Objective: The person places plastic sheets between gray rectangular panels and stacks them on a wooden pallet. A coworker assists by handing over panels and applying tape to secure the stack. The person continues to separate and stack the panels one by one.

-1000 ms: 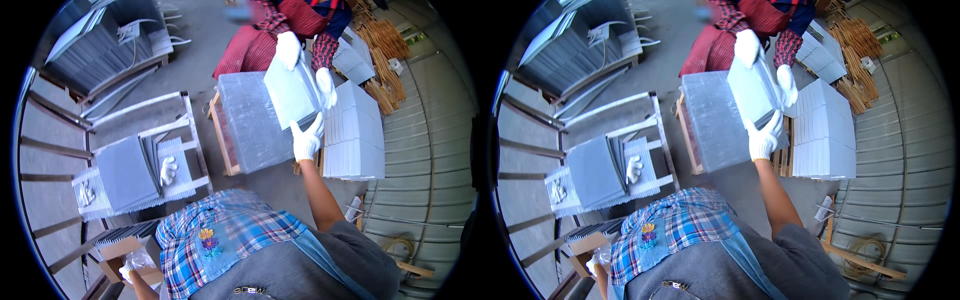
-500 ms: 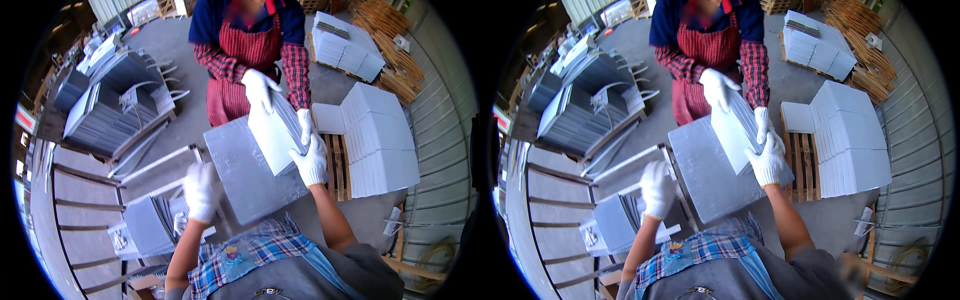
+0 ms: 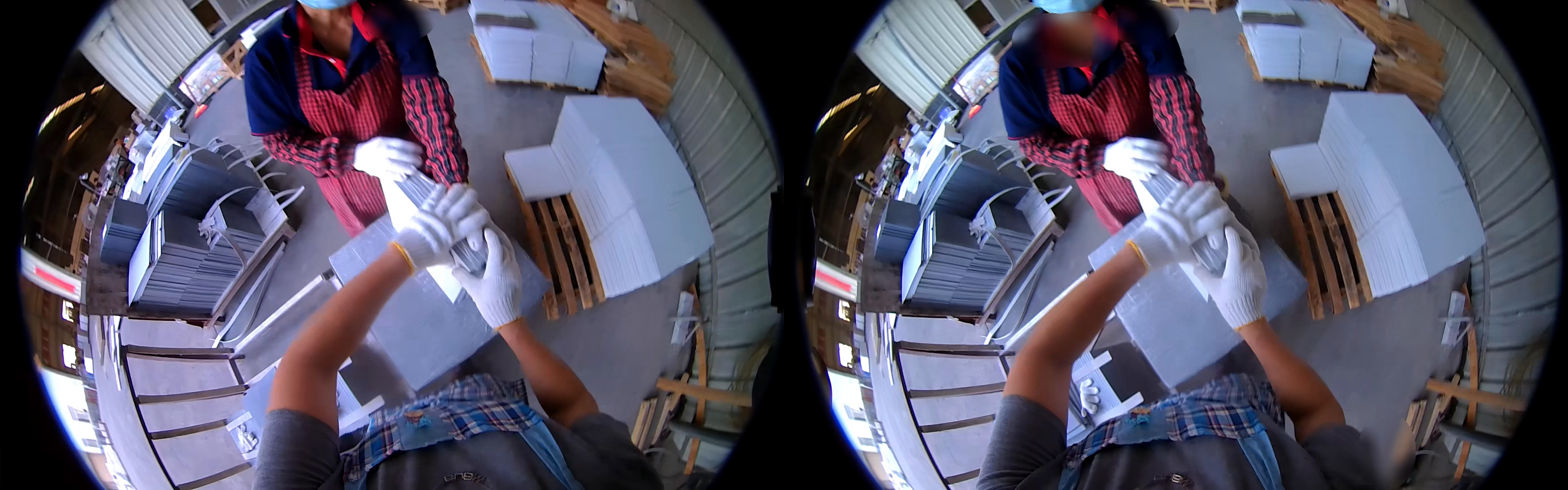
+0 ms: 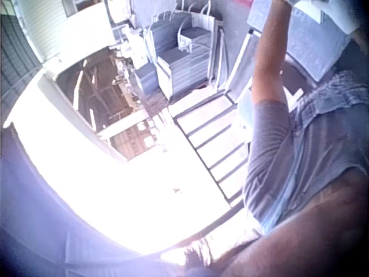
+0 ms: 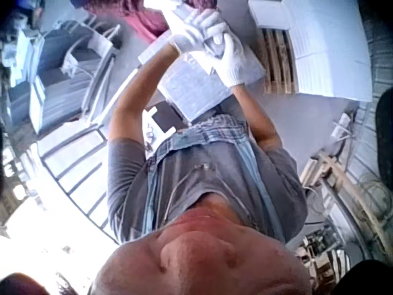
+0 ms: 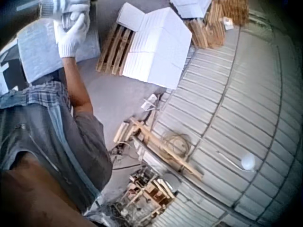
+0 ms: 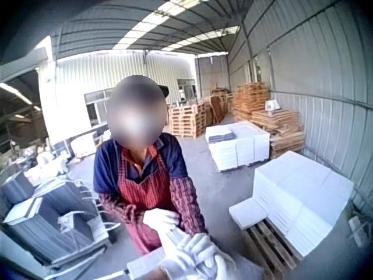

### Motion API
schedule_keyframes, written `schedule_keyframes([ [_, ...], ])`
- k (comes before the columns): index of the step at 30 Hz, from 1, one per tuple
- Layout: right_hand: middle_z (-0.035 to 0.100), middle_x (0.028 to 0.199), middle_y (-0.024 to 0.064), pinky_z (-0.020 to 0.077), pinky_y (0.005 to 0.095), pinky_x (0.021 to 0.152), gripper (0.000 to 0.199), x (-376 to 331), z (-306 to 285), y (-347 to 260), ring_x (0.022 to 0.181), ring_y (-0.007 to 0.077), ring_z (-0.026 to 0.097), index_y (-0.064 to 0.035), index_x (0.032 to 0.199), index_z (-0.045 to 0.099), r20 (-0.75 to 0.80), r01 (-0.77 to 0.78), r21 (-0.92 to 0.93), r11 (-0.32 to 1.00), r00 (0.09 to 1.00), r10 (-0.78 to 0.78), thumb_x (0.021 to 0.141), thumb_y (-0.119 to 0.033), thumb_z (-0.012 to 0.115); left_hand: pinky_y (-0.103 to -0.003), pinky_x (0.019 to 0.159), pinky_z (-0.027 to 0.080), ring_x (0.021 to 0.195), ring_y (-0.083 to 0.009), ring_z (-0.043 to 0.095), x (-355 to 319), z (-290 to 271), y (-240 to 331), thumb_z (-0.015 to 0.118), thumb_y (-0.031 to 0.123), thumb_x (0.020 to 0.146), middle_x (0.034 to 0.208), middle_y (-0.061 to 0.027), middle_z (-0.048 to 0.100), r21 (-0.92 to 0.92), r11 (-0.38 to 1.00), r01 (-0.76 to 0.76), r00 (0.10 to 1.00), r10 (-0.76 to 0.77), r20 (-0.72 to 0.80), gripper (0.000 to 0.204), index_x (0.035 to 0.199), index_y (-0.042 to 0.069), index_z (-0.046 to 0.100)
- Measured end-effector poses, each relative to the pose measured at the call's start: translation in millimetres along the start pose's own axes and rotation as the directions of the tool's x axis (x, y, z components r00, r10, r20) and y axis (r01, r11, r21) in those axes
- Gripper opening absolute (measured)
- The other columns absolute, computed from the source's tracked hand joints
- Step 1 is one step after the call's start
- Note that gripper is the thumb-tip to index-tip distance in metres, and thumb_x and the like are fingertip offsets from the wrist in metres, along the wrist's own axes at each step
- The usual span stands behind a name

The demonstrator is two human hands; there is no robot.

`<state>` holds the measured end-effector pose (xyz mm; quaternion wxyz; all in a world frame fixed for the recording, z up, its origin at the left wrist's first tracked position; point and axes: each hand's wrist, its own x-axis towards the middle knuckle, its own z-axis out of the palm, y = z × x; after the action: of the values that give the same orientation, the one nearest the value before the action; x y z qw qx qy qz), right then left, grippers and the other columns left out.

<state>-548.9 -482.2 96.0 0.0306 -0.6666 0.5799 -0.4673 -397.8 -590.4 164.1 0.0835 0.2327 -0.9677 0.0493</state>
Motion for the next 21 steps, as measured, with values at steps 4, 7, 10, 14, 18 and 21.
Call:
schedule_keyframes([
  [4,0.061,0.127,0.0192,0.0511,0.0384,0.095,0.072,-31,-11,14,0.113,0.0289,0.063,0.0000,0.146,0.041,0.031,-0.186,0.340,0.922,0.982,0.187,0.090,-0.030,0.074,-0.051,0.112,0.039,0.134,-0.0440,0.045,-3,5,4,0.088,0.027,0.046,0.143,-0.0220,0.044,-0.215,0.976,0.019,0.997,-0.034,-0.064,0.106,0.141,0.011,0.043],
  [7,0.063,0.127,0.0192,0.0507,0.0351,0.094,0.047,-58,-11,18,0.112,0.0266,0.064,0.0025,0.140,0.048,0.003,-0.299,0.691,0.658,0.911,0.412,0.102,-0.023,0.058,-0.054,0.099,0.047,0.117,-0.0444,0.055,-1,0,11,0.089,0.029,0.047,0.131,-0.0207,0.049,-0.232,0.972,-0.038,0.985,-0.002,-0.170,0.102,0.137,0.011,0.044],
  [10,0.063,0.121,0.0170,0.0508,0.0326,0.092,0.045,-73,14,21,0.104,0.0225,0.064,0.0023,0.136,0.050,-0.032,-0.461,0.719,0.520,0.725,0.688,0.105,-0.031,0.052,-0.055,0.103,0.044,0.123,-0.0439,0.053,-16,4,12,0.090,0.032,0.047,0.136,-0.0209,0.049,-0.121,0.991,0.054,0.989,-0.070,-0.131,0.111,0.143,0.008,0.040],
  [14,0.061,0.112,0.0092,0.0522,0.0310,0.081,0.047,-75,33,24,0.092,0.0154,0.061,-0.0032,0.137,0.048,0.179,-0.437,0.899,-0.015,0.337,0.924,0.103,-0.036,0.053,-0.056,0.110,0.038,0.127,-0.0430,0.051,-24,21,7,0.091,0.047,0.053,0.141,-0.0241,0.051,-0.090,0.996,0.007,0.997,-0.015,-0.080,0.116,0.147,0.002,0.039],
  [18,0.060,0.117,0.0116,0.0522,0.0388,0.082,0.053,-84,63,81,0.093,0.0209,0.060,-0.0024,0.135,0.048,0.375,-0.358,0.867,-0.346,0.014,0.927,0.104,-0.046,0.045,-0.057,0.112,0.034,0.132,-0.0415,0.045,-21,19,1,0.090,0.048,0.052,0.136,-0.0196,0.053,-0.043,0.998,0.043,0.999,-0.043,0.018,0.105,0.139,0.006,0.048],
  [21,0.058,0.127,0.0166,0.0520,0.0425,0.080,0.060,-106,100,111,0.102,0.0251,0.060,0.0024,0.134,0.049,0.396,-0.407,0.803,-0.435,-0.181,0.900,0.104,-0.049,0.043,-0.057,0.113,0.033,0.132,-0.0402,0.044,-26,20,-4,0.091,0.045,0.050,0.132,-0.0167,0.054,-0.069,0.997,0.028,1.000,-0.029,-0.011,0.097,0.131,0.009,0.052],
])
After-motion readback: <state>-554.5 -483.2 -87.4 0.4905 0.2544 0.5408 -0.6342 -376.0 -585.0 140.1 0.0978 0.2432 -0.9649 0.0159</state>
